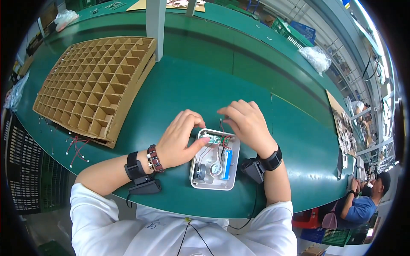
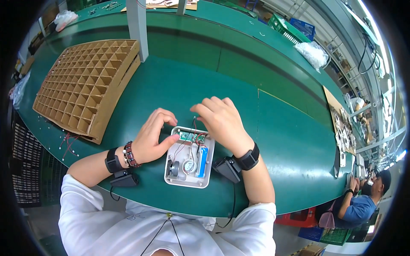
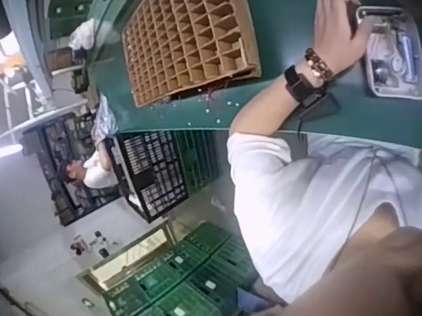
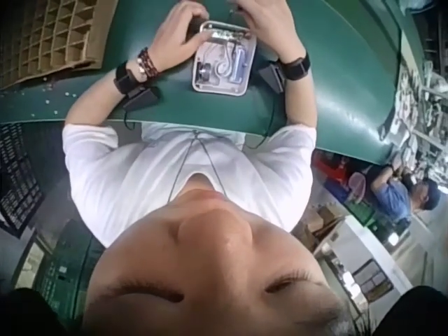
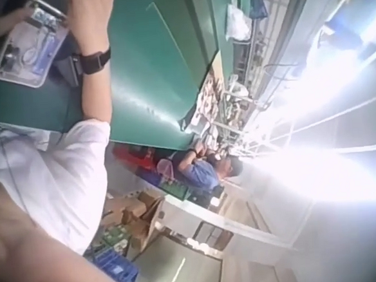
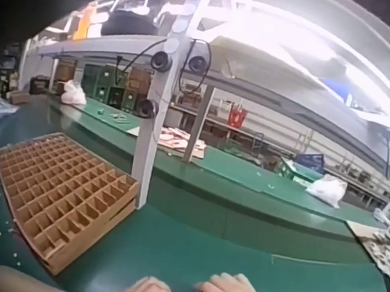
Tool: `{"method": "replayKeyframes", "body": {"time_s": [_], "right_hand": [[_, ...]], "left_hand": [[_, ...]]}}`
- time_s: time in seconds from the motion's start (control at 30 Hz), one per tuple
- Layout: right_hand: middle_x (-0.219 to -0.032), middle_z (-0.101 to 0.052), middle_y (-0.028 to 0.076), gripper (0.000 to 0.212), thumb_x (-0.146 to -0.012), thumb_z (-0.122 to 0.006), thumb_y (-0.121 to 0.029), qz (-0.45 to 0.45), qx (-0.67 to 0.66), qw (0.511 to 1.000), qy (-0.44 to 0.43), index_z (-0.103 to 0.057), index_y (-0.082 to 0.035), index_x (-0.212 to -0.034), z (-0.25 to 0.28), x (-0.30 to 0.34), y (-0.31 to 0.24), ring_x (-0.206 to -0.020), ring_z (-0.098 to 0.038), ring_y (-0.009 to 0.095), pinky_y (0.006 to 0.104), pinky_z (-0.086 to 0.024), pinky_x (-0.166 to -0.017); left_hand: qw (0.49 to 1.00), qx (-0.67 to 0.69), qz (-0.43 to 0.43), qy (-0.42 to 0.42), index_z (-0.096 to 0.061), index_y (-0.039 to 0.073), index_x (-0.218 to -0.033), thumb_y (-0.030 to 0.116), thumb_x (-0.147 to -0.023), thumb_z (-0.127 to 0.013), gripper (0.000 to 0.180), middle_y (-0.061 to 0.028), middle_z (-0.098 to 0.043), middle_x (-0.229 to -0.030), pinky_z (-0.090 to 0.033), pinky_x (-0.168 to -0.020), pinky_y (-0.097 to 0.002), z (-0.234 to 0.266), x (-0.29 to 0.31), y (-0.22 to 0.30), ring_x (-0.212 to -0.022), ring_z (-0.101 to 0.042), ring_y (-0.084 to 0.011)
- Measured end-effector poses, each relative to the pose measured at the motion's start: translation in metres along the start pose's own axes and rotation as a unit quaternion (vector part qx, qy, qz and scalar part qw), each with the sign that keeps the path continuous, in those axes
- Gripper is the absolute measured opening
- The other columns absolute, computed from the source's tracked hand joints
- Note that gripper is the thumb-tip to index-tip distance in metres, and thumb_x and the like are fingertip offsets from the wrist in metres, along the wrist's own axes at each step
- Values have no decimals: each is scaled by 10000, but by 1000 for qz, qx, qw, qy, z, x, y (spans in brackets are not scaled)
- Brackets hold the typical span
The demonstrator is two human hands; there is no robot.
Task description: The person places a speaker into a plastic housing, presses it into position, and connects its wire to a circuit board. After setting the housing aside, they repeat the process with a second speaker and housing before setting that aside as well.
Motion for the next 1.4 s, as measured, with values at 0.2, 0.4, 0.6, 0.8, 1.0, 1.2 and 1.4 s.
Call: {"method": "replayKeyframes", "body": {"time_s": [0.2, 0.4, 0.6, 0.8, 1.0, 1.2, 1.4], "right_hand": [[-760, -551, 8, 192, -673, -654, -52, 59, 20, 998, -32, -605, -112, -849, -8, 3, -7, -701, -513, 177, 309, -357, -643], [-814, -596, 5, 239, -615, -686, -13, 102, -4, 992, 76, -595, -107, -815, 12, 13, -21, -680, -526, 176, 308, -369, -614], [-807, -624, 42, 328, -570, -681, 79, 91, -80, 985, 125, -580, -87, -835, 24, 20, -32, -671, -549, 189, 304, -392, -601], [-802, -638, 55, 347, -590, -634, 125, 32, -192, 973, 120, -579, -82, -864, 18, 22, -24, -687, -568, 201, 300, -402, -633], [-805, -643, 55, 348, -581, -632, 120, 8, -179, 975, 129, -583, -89, -855, 23, 24, -19, -703, -574, 202, 305, -396, -652], [-847, -628, 17, 322, -581, -675, 9, 94, -16, 992, 82, -606, -108, -873, 21, 14, -47, -724, -563, 191, 306, -384, -681], [-891, -600, -17, 357, -583, -695, -94, 113, 71, 991, 1, -612, -123, -929, -2, 14, -58, -745, -557, 171, 300, -374, -701]], "left_hand": [[993, 81, 49, -69, -427, 33, -1112, 161, -793, -632, 399, -110, -512, -1001, -426, -747, -327, -19, 5, -14, -926, -510, -245], [991, 86, 74, -66, -427, 19, -1109, 202, -793, -638, 421, -133, -513, -970, -433, -779, -370, -16, 6, -13, -917, -521, -265], [996, 76, 37, -37, -473, 25, -1087, 187, -770, -649, 398, -119, -522, -973, -425, -777, -369, -10, 6, -8, -902, -515, -276], [998, 36, -51, 0, -541, 39, -1019, 164, -738, -661, 329, -100, -530, -988, -416, -769, -365, -1, 6, 10, -881, -504, -286], [998, 33, -44, -18, -549, 56, -1032, 183, -756, -666, 326, -88, -553, -1010, -378, -805, -367, -3, 7, 9, -916, -515, -267], [998, 6, -46, -52, -614, 98, -921, 215, -747, -679, 220, -29, -563, -971, -286, -850, -360, -4, 5, 14, -932, -502, -222], [997, 61, 5, -52, -628, 106, -847, 228, -744, -686, 170, -22, -557, -997, -266, -867, -367, -12, 7, 5, -960, -482, -218]]}}
Point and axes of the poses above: each hand's wrist, its own x-axis away from the middle knuckle, its own z-axis out of the back of the hand, y = z × x, the point moved 10 cm from there along -x, towards the middle knuckle
